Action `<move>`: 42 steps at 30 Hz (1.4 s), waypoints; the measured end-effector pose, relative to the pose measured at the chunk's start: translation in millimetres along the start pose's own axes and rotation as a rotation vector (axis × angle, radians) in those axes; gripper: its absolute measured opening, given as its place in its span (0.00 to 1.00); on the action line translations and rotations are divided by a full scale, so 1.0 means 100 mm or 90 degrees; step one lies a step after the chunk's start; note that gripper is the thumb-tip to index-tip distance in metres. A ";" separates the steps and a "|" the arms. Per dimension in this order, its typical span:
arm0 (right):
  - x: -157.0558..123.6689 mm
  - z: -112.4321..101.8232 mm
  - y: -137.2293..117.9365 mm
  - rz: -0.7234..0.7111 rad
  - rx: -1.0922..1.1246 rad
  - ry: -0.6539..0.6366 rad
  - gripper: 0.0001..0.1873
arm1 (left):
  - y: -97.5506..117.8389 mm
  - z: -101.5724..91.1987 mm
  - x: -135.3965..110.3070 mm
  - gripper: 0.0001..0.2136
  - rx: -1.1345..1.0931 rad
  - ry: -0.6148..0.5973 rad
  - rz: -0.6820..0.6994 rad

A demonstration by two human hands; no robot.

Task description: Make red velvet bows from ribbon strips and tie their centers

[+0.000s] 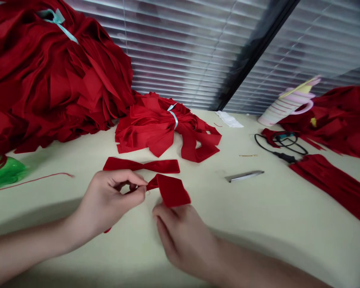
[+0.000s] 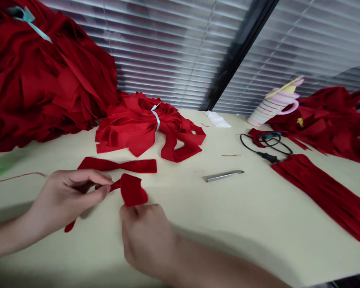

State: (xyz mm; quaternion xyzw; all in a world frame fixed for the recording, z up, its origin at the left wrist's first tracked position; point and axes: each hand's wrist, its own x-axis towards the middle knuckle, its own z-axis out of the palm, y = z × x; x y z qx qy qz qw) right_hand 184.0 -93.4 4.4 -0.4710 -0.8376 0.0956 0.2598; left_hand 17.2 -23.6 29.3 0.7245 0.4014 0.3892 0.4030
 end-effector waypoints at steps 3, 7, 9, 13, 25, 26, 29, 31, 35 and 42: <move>0.07 -0.04 0.05 0.162 0.357 -0.036 0.08 | 0.02 -0.01 -0.01 0.07 0.026 0.015 0.110; 0.15 -0.10 0.04 0.254 0.763 -0.017 0.06 | 0.04 -0.03 -0.07 0.06 0.147 0.027 0.346; 0.16 -0.11 0.02 0.316 0.860 -0.008 0.07 | 0.03 -0.04 -0.10 0.05 0.202 0.019 0.440; 0.15 -0.08 0.00 0.419 0.904 0.005 0.10 | -0.03 -0.05 -0.14 0.05 0.271 -0.005 0.527; 0.16 -0.08 0.00 0.462 0.982 0.055 0.07 | 0.05 0.08 -0.15 0.08 0.059 -0.030 0.170; 0.15 -0.07 0.00 0.464 0.968 0.063 0.05 | 0.04 0.10 -0.15 0.07 0.038 -0.035 0.115; 0.13 -0.05 0.00 0.472 0.942 0.076 0.02 | 0.04 0.10 -0.15 0.06 -0.028 -0.054 0.003; 0.13 -0.05 0.01 0.473 0.931 0.077 0.03 | 0.05 0.09 -0.14 0.07 -0.081 -0.082 -0.043; 0.14 -0.05 0.02 0.443 0.907 0.086 0.03 | 0.06 0.08 -0.12 0.08 -0.114 -0.097 -0.085; 0.14 -0.07 0.01 0.496 0.906 0.083 0.04 | 0.05 0.10 -0.17 0.07 -0.131 -0.071 -0.041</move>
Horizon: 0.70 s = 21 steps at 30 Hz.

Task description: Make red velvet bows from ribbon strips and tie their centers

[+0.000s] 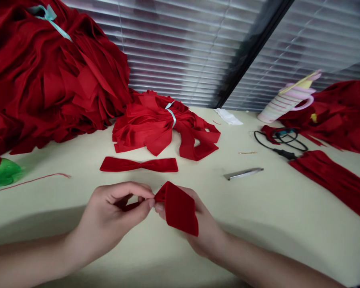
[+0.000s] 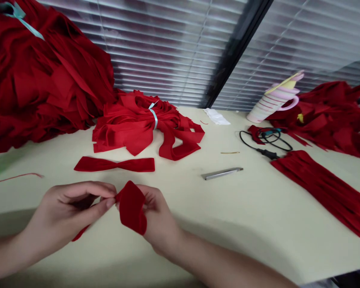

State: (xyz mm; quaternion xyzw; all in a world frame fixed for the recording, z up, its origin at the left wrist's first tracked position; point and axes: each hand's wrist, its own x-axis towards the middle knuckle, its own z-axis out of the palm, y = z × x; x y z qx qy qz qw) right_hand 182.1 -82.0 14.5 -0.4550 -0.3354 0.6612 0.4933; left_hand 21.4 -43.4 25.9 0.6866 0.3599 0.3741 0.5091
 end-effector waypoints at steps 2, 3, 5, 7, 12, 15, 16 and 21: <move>0.00 0.00 0.02 -0.004 0.000 0.006 0.03 | 0.00 -0.01 0.00 0.07 -0.018 -0.024 -0.010; 0.00 -0.01 0.03 -0.007 -0.003 0.011 0.03 | -0.01 -0.02 0.00 0.07 -0.021 -0.039 -0.010; 0.00 -0.02 0.06 -0.018 -0.017 0.010 0.04 | -0.01 -0.03 0.01 0.07 -0.004 -0.065 0.003; 0.00 -0.03 0.09 -0.039 -0.049 -0.002 0.05 | -0.01 -0.04 0.01 0.06 0.044 -0.082 0.017; -0.01 -0.03 0.10 -0.148 -0.195 -0.040 0.05 | 0.01 -0.05 -0.04 0.05 0.149 -0.089 0.028; -0.02 -0.03 0.09 -0.239 -0.276 -0.035 0.05 | 0.02 -0.07 -0.04 0.05 0.136 -0.101 -0.022; -0.02 -0.04 0.09 -0.270 -0.301 -0.036 0.04 | 0.03 -0.07 -0.03 0.05 0.117 -0.112 -0.047; 0.00 -0.06 0.09 -0.309 -0.349 -0.051 0.02 | 0.05 -0.12 0.04 0.06 0.035 -0.176 -0.155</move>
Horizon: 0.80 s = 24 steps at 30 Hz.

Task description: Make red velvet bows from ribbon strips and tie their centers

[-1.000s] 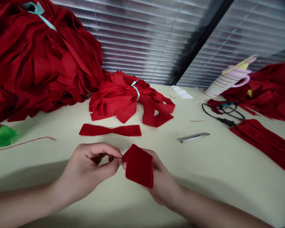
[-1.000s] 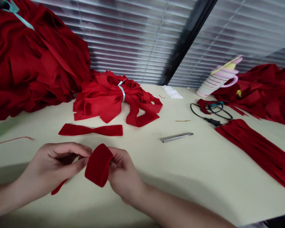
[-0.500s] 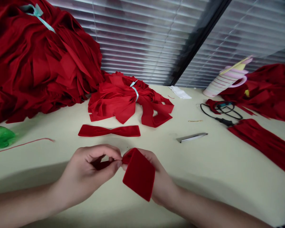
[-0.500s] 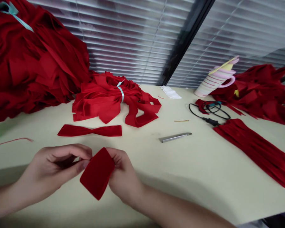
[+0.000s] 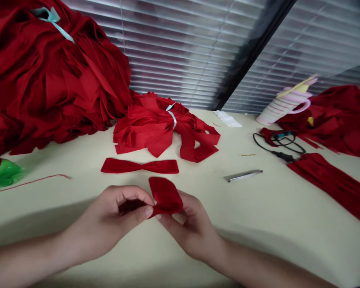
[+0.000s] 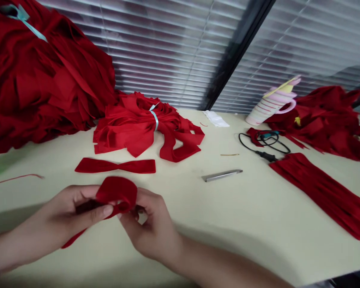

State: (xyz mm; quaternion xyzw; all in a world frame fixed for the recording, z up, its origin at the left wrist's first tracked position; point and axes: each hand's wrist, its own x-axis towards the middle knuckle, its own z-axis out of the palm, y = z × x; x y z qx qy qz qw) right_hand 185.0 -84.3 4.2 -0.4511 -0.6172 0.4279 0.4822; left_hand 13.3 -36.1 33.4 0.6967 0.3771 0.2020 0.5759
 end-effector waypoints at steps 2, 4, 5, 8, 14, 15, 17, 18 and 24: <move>0.00 0.00 0.01 0.033 0.016 -0.001 0.02 | 0.00 -0.02 0.01 0.08 -0.005 -0.003 -0.035; 0.01 0.00 0.00 0.050 0.017 0.000 0.03 | 0.00 -0.02 0.01 0.09 -0.007 -0.003 -0.047; 0.01 0.00 -0.01 0.053 0.011 0.004 0.03 | -0.01 -0.02 0.01 0.09 -0.006 -0.002 -0.040; 0.01 0.01 -0.02 0.058 -0.004 0.020 0.04 | -0.02 0.01 -0.01 0.09 0.002 0.016 0.001; 0.02 0.02 -0.02 0.076 -0.011 0.008 0.05 | -0.01 0.04 0.00 0.10 0.007 0.024 0.014; 0.02 0.02 -0.02 0.077 -0.016 0.004 0.05 | -0.01 0.04 0.00 0.11 0.007 0.018 0.008; 0.01 0.01 -0.02 0.079 -0.021 0.000 0.05 | -0.04 0.04 0.00 0.12 -0.001 0.009 -0.012; 0.01 0.01 -0.02 0.080 -0.020 -0.001 0.04 | -0.05 0.04 0.00 0.12 -0.011 0.004 -0.023; -0.01 0.01 -0.02 0.096 0.008 -0.005 0.04 | -0.08 0.02 -0.01 0.11 -0.029 -0.045 -0.053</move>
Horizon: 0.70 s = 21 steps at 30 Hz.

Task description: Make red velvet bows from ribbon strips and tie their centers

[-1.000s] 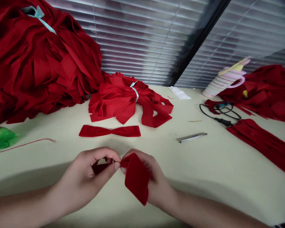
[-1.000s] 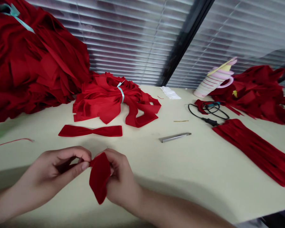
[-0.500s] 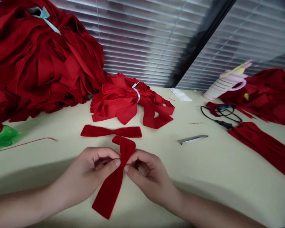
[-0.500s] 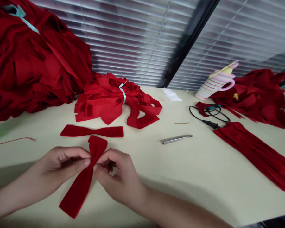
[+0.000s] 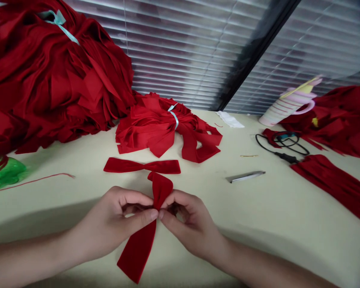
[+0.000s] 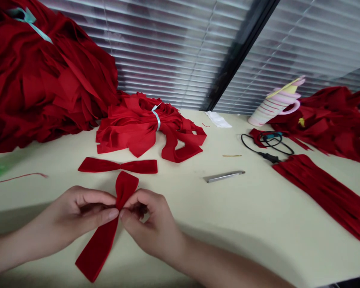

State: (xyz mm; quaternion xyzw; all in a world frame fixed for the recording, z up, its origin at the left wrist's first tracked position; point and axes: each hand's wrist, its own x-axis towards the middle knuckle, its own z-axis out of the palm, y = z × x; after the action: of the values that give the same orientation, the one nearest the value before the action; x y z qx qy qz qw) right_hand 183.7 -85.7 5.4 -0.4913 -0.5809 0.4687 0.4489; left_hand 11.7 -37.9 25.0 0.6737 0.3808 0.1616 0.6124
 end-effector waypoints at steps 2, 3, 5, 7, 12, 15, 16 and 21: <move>0.00 0.00 0.00 0.012 0.005 0.002 0.04 | 0.03 -0.01 -0.01 0.12 0.011 -0.016 -0.022; 0.00 0.00 0.00 0.013 0.007 0.003 0.04 | 0.04 -0.02 -0.01 0.12 0.012 -0.020 -0.027; 0.01 0.00 0.00 0.011 0.014 -0.001 0.05 | 0.06 -0.02 -0.01 0.12 0.013 -0.019 -0.024; 0.02 -0.01 0.00 0.013 0.016 -0.003 0.05 | 0.08 -0.02 -0.01 0.11 0.015 -0.010 -0.018; 0.03 -0.02 0.01 0.030 -0.010 0.002 0.06 | 0.07 -0.02 -0.01 0.13 0.019 -0.012 -0.012; 0.03 -0.01 0.02 0.026 -0.013 0.007 0.07 | 0.05 -0.02 -0.02 0.12 0.025 -0.029 -0.007; 0.02 -0.01 0.02 0.026 -0.011 0.008 0.06 | 0.04 -0.02 -0.02 0.12 0.028 -0.034 -0.003; 0.04 -0.04 0.01 0.045 0.058 0.021 0.07 | 0.07 -0.03 -0.01 0.10 0.007 -0.055 -0.025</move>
State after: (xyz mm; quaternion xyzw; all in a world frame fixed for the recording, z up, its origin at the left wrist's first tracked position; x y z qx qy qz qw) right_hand 186.8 -81.0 5.6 -0.4982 -0.5339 0.5017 0.4636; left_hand 11.1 -35.6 32.2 0.6760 0.3680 0.1178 0.6275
